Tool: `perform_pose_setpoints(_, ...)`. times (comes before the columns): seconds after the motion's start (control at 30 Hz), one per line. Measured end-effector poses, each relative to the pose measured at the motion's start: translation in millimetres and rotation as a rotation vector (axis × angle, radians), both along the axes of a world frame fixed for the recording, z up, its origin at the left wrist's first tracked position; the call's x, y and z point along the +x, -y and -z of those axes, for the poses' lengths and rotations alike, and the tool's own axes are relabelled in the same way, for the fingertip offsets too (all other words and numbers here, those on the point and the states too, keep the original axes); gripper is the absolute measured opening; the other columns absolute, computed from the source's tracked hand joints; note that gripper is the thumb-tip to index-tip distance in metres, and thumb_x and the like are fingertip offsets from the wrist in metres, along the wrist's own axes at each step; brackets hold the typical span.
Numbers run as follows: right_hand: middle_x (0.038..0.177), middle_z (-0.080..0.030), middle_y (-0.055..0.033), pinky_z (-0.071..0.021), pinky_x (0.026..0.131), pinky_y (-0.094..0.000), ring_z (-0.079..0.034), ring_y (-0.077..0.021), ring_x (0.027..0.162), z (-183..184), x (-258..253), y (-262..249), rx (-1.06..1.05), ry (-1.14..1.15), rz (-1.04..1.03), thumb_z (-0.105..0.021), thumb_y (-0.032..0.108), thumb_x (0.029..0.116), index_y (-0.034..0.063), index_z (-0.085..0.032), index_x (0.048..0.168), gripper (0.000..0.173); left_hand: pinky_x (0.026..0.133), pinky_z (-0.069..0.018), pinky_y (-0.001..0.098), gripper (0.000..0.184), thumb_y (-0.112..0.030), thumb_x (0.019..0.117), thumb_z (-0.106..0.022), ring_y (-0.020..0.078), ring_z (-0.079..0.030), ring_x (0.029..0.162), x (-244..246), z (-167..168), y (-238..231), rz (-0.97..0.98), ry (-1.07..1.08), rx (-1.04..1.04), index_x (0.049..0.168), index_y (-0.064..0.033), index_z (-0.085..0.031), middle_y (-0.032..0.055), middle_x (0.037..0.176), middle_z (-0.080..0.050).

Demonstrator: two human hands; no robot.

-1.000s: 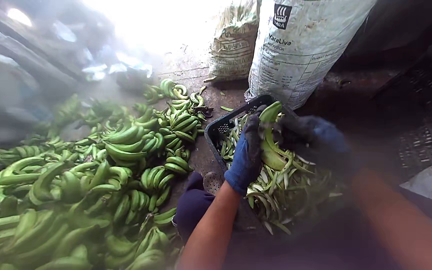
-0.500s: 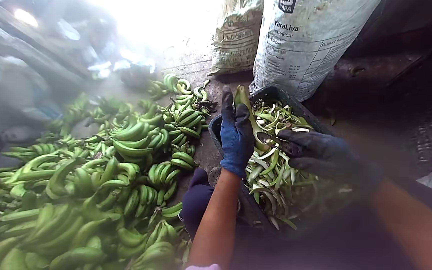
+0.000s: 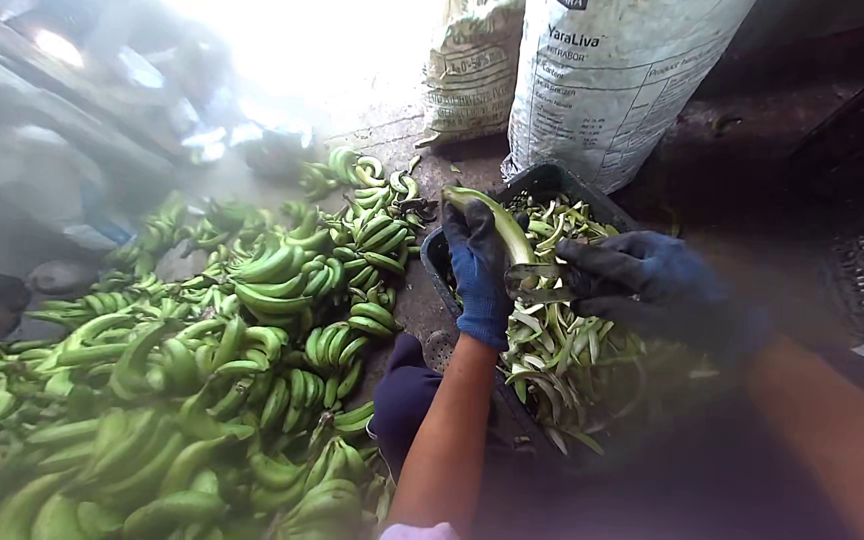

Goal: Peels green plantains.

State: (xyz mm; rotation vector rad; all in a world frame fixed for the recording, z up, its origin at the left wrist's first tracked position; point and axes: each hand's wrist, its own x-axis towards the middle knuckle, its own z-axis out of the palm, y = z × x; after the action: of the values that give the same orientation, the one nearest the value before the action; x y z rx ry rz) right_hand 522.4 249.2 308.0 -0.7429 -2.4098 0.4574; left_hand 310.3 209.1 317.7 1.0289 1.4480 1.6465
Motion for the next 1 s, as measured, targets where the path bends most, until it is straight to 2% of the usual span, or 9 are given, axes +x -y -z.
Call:
perform_pose_setpoints(0.07,0.128,-0.068,-0.0092,-0.0517,0.098,-0.0504,-0.064,-0.0272,0.116,-1,0,-6,0.022,-0.013,-0.001,-0.063,0.042,0.0931,0.0255,-0.062,0.143,0.052,0.088,-0.0560,0.0287,0.054,-0.043,0.1092,-0.037,0.0038,-0.061,0.107,1,-4,6,0.090,0.019,0.057,0.160,-0.0305,-0.021,-0.0028,0.139,-0.055)
perform_pose_setpoints(0.13,0.131,-0.066,-0.0114,-0.0490,0.102,-0.0499,-0.062,-0.0275,0.119,-7,7,-21,-0.029,-0.056,0.043,-0.063,0.038,0.0964,0.0220,-0.061,0.143,0.050,0.079,-0.0553,0.0216,0.040,-0.033,0.1093,-0.039,0.0000,-0.062,0.096,-2,-10,20,0.367,0.074,0.110,0.149,-0.0242,-0.040,-0.0058,0.121,-0.062)
perform_pose_setpoints(0.2,0.127,-0.065,-0.0104,-0.0502,0.100,-0.0444,-0.062,-0.0216,0.116,-12,15,-36,-0.152,-0.109,0.127,-0.063,0.033,0.0986,0.0199,-0.059,0.144,0.048,0.073,-0.0552,0.0190,0.033,-0.033,0.1067,-0.039,-0.0023,-0.063,0.084,-6,-22,26,0.722,0.128,-0.006,0.131,-0.0178,-0.054,-0.0091,0.100,-0.066)
perform_pose_setpoints(0.27,0.120,-0.065,-0.0069,-0.0512,0.094,-0.0396,-0.062,-0.0155,0.108,-14,20,-40,-0.256,-0.129,0.191,-0.059,0.035,0.1001,0.0217,-0.056,0.147,0.048,0.067,-0.0570,0.0219,0.039,-0.038,0.1066,-0.035,0.0021,-0.064,0.076,-1,-27,20,0.902,0.119,-0.203,0.134,-0.0154,-0.051,-0.0047,0.093,-0.066)
perform_pose_setpoints(0.4,0.117,-0.068,-0.0040,-0.0557,0.089,-0.0390,-0.066,-0.0145,0.102,-6,5,-16,-0.138,-0.088,0.055,-0.062,0.037,0.0974,0.0224,-0.058,0.144,0.049,0.065,-0.0546,0.0205,0.033,-0.036,0.1092,-0.033,0.0007,-0.062,0.076,5,-4,3,0.376,0.227,-0.041,0.120,-0.0170,-0.058,-0.0062,0.091,-0.064)
perform_pose_setpoints(0.53,0.121,-0.069,-0.0121,-0.0541,0.090,-0.0524,-0.067,-0.0306,0.109,10,-4,-2,0.092,-0.008,0.069,-0.066,0.040,0.0908,0.0248,-0.063,0.142,0.053,0.075,-0.0608,0.0318,0.029,-0.027,0.1123,-0.029,0.0109,-0.067,0.087,12,-4,-25,-0.024,0.544,0.145,0.129,-0.0123,-0.047,0.0021,0.100,-0.064)
perform_pose_setpoints(0.63,0.129,-0.066,-0.0152,-0.0502,0.097,-0.0540,-0.063,-0.0330,0.117,-7,4,-13,-0.042,-0.037,0.166,-0.064,0.036,0.0967,0.0241,-0.058,0.146,0.052,0.079,-0.0587,0.0268,0.032,-0.021,0.1099,-0.027,0.0058,-0.066,0.088,17,-9,-16,0.118,0.346,0.214,0.121,-0.0077,-0.054,-0.0003,0.098,-0.066)
perform_pose_setpoints(0.8,0.139,-0.062,0.0009,-0.0532,0.100,-0.0306,-0.062,-0.0071,0.119,-8,28,-42,-0.508,-0.138,0.077,-0.059,0.043,0.0979,0.0205,-0.060,0.142,0.050,0.062,-0.0536,0.0226,0.043,-0.043,0.1081,-0.030,0.0033,-0.060,0.072,8,-19,6,0.774,-0.018,-0.237,0.127,-0.0139,-0.056,-0.0019,0.089,-0.063)
perform_pose_setpoints(1.0,0.139,-0.064,-0.0017,-0.0517,0.103,-0.0456,-0.065,-0.0160,0.119,17,14,-47,-0.585,0.083,0.315,-0.045,0.030,0.1086,0.0235,-0.053,0.148,0.041,0.081,-0.0561,0.0310,0.046,-0.029,0.1098,-0.031,0.0110,-0.064,0.090,17,-8,-4,0.916,-0.167,-0.324,0.148,-0.0043,-0.040,0.0093,0.109,-0.065)
